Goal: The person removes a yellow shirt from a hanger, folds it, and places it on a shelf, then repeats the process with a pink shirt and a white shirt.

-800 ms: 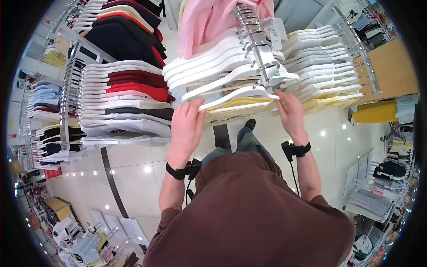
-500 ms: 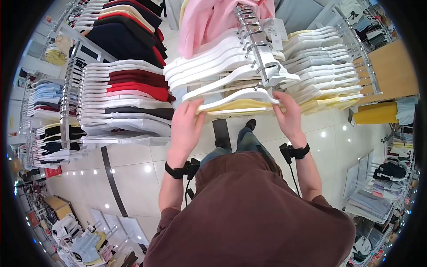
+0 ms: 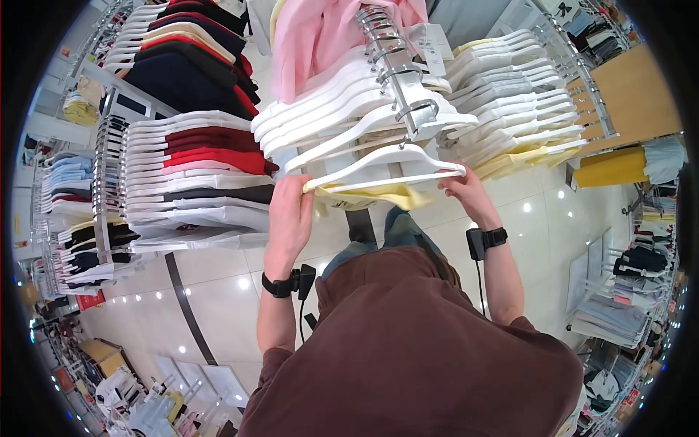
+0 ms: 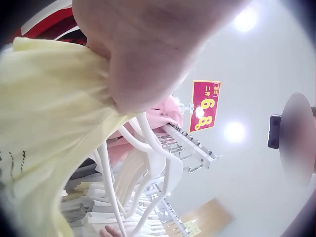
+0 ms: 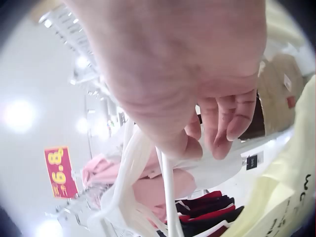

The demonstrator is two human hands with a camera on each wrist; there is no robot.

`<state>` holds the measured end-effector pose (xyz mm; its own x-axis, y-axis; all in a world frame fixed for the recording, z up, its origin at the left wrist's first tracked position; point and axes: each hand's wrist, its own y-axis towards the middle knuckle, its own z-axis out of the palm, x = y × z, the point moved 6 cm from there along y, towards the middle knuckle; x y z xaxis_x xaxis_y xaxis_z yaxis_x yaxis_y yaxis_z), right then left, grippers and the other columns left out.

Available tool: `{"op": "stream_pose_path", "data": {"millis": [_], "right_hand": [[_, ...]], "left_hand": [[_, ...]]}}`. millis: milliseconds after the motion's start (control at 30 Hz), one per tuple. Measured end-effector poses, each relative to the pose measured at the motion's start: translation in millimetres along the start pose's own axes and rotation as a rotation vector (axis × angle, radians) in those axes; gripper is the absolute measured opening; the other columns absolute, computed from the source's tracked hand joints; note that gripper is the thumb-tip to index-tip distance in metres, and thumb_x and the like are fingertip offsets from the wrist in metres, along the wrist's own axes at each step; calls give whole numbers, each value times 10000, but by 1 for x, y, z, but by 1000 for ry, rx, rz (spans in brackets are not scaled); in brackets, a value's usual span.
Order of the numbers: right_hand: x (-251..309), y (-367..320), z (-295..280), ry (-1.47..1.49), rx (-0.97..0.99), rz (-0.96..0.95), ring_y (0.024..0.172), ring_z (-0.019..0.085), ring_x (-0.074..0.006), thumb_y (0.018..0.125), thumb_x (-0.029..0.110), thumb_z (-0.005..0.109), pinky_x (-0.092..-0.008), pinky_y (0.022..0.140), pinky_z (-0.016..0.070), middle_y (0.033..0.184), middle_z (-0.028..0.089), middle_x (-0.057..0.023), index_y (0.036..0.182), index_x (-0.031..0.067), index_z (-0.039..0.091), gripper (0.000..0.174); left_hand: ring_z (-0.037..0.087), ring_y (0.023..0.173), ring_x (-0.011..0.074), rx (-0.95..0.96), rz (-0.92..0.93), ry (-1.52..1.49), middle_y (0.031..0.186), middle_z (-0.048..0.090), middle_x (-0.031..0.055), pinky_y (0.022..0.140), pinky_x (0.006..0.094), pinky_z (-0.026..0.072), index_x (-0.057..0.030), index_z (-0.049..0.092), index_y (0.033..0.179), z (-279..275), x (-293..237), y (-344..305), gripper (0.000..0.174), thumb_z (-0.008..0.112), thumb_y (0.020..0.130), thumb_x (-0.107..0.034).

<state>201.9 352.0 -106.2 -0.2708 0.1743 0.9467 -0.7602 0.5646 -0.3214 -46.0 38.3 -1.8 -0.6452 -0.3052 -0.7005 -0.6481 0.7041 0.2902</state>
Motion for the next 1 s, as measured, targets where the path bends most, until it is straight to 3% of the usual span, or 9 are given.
{"op": "stream_pose_path", "data": {"millis": [67, 233, 300, 600, 700, 767, 800, 867, 1000], "right_hand": [[-24, 1, -4, 120, -7, 159, 1063, 678, -118, 967, 85, 715, -285, 912, 518, 1183, 735, -45, 1307, 26, 645, 352], [-52, 4, 47, -23, 115, 74, 1089, 691, -150, 978, 115, 705, -331, 946, 548, 1200, 731, -58, 1318, 53, 670, 347], [-57, -2, 88, -232, 313, 32, 1131, 670, -148, 978, 133, 708, -348, 965, 548, 1268, 705, -81, 1382, 64, 643, 415], [31, -24, 67, 9, 319, 51, 1135, 657, -152, 1033, 141, 653, -321, 1000, 514, 1292, 693, -91, 1330, 45, 646, 312], [93, -36, 46, 55, 336, -93, 1131, 659, -144, 1040, 111, 632, -315, 991, 511, 1249, 705, -86, 1249, 42, 679, 224], [139, -31, 31, -85, -58, -386, 1121, 672, -180, 1024, 120, 646, -342, 974, 513, 1207, 713, -92, 1209, 33, 696, 210], [148, -26, 37, -91, -67, -388, 1121, 672, -180, 1024, 120, 646, -342, 974, 513, 1207, 713, -92, 1209, 33, 696, 210], [181, -24, 54, -594, -308, -729, 1099, 678, -255, 996, 136, 670, -387, 965, 512, 1180, 711, -116, 1198, 23, 693, 233], [191, -6, 75, -760, -314, -845, 1094, 664, -332, 974, 148, 677, -415, 972, 506, 1164, 699, -144, 1211, 20, 683, 269]], "left_hand": [[589, 1007, 390, 49, -34, -15, 1030, 626, 187, 878, 461, 478, 19, 611, 1138, 2, -1, -1, 185, 597, 954, 14], [603, 972, 377, 126, -27, -24, 1001, 637, 177, 848, 452, 490, 15, 633, 1143, 1, -6, -6, 196, 623, 948, -2], [611, 951, 371, 145, -44, -28, 980, 643, 172, 834, 449, 495, 10, 647, 1153, -4, -8, -8, 208, 635, 947, -10], [694, 874, 194, 84, -328, -318, 969, 731, 94, 763, 330, 526, 9, 706, 1154, -20, 24, -33, 196, 663, 968, -39], [658, 829, 150, 57, -342, -376, 919, 710, 73, 728, 309, 511, 19, 690, 1148, -15, 32, -34, 186, 652, 979, -49], [624, 812, 153, 11, -387, -314, 906, 690, 84, 732, 302, 500, 25, 676, 1127, -11, 38, -32, 171, 650, 992, -75], [598, 807, 155, 28, -371, -276, 901, 673, 79, 737, 300, 490, 21, 653, 1149, -7, 43, -31, 181, 639, 1004, -86], [605, 818, 158, 47, -402, -324, 907, 675, 80, 749, 307, 496, 15, 646, 1177, 3, 48, -29, 217, 657, 996, -104], [620, 835, 167, 108, -377, -364, 927, 683, 81, 774, 323, 511, -2, 624, 1258, 11, 44, -31, 347, 720, 966, -163]]}}
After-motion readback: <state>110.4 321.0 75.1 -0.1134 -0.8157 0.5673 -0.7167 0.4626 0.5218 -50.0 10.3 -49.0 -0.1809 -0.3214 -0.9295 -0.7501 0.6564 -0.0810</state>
